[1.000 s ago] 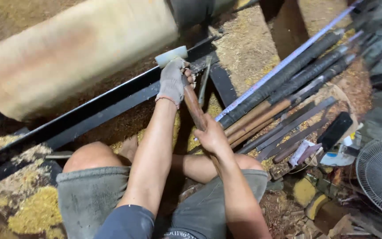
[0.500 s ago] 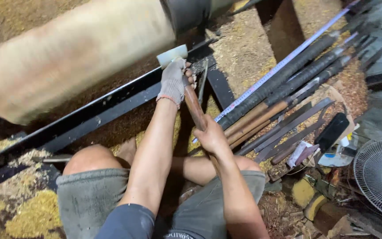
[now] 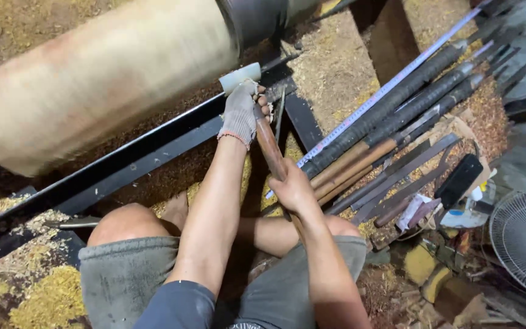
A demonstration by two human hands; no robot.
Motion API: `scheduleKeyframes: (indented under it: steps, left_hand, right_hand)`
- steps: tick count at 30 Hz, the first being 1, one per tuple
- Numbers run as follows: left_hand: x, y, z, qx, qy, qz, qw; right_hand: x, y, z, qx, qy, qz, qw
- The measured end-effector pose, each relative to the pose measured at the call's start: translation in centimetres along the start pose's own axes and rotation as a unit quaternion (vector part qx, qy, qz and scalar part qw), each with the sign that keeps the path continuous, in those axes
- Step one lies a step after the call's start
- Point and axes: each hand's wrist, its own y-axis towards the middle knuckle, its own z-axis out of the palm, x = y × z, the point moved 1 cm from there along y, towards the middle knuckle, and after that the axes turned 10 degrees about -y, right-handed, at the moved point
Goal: The person sits on the floor in front of a rotating cylindrical wooden workpiece mounted on a lathe. They hold a wood chisel with both hands, bracing it on the machine bed, and press the blade against the spinning wood to shape and smooth its surface, occasionally repositioning the chisel and adjusting the workpiece area being cut.
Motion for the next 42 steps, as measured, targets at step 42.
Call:
scheduleKeyframes:
  steps: [42]
  left_hand:
    - [-1.7, -2.3, -4.5, -0.019, -0.047, 0.028, 0.998]
  right_hand:
    - [1.5, -1.7, 1.8, 0.055, 0.009, -0.037, 0.998]
